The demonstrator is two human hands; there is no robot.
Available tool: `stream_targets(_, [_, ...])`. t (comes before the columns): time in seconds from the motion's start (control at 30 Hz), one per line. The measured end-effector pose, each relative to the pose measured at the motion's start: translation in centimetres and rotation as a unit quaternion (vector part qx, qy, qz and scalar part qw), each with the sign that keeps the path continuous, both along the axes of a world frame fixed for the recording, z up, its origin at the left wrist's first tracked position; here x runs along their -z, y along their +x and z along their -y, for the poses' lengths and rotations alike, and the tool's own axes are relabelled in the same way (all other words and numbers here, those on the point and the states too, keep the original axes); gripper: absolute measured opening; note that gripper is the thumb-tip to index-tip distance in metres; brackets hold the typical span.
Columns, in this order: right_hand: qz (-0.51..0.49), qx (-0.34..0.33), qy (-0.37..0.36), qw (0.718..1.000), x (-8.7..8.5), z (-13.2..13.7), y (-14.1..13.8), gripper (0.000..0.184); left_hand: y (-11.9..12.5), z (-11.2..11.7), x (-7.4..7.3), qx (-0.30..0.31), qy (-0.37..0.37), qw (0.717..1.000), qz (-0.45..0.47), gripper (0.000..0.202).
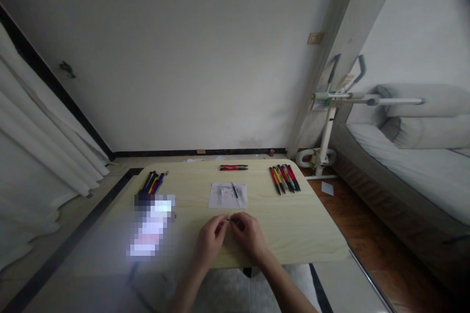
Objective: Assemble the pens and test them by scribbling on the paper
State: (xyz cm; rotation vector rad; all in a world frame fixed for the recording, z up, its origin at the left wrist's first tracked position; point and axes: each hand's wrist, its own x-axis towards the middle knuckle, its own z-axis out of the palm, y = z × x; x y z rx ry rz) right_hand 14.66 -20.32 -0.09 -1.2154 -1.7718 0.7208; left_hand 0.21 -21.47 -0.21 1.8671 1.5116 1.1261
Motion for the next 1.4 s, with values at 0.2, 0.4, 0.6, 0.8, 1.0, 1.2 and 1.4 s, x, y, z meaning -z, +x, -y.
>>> stream_targets(0.2, [0.004, -0.004, -0.009, 1.0, 0.0, 0.01, 0.02, 0.017, -0.09, 0.07, -0.04, -0.004, -0.013, 1.0, 0.009, 0.017])
stream_targets(0.4, [0.001, -0.005, -0.011, 1.0, 0.17, -0.01, 0.03, 0.018, -0.03, 0.25, -0.23, -0.001, -0.014, 1.0, 0.011, 0.016])
stream_targets(0.6, [-0.004, -0.015, -0.016, 1.0, -0.06, 0.08, 0.15, 0.022, 0.08, 0.45, -0.53, -0.003, -0.01, 1.0, 0.008, 0.015])
stream_targets(0.8, [-0.005, -0.015, -0.013, 1.0, 0.14, 0.0, 0.18, 0.024, 0.09, 0.54, -0.68, -0.003, -0.012, 1.0, 0.005, 0.019])
stream_targets(1.0, [-0.011, -0.018, -0.009, 1.0, 0.35, 0.03, 0.28, 0.025, 0.04, 0.58, -0.77, -0.002, -0.012, 1.0, -0.005, 0.019])
stream_targets(1.2, [-0.028, -0.002, -0.036, 0.999, 0.64, -0.03, 0.33, 0.024, 0.04, 0.51, -0.41, -0.01, -0.016, 1.0, 0.003, 0.019])
stream_targets(1.4, [-0.031, 0.006, -0.055, 0.998, 0.5, -0.08, 0.31, 0.022, -0.05, 0.44, -0.3, -0.008, -0.021, 1.0, 0.015, 0.016])
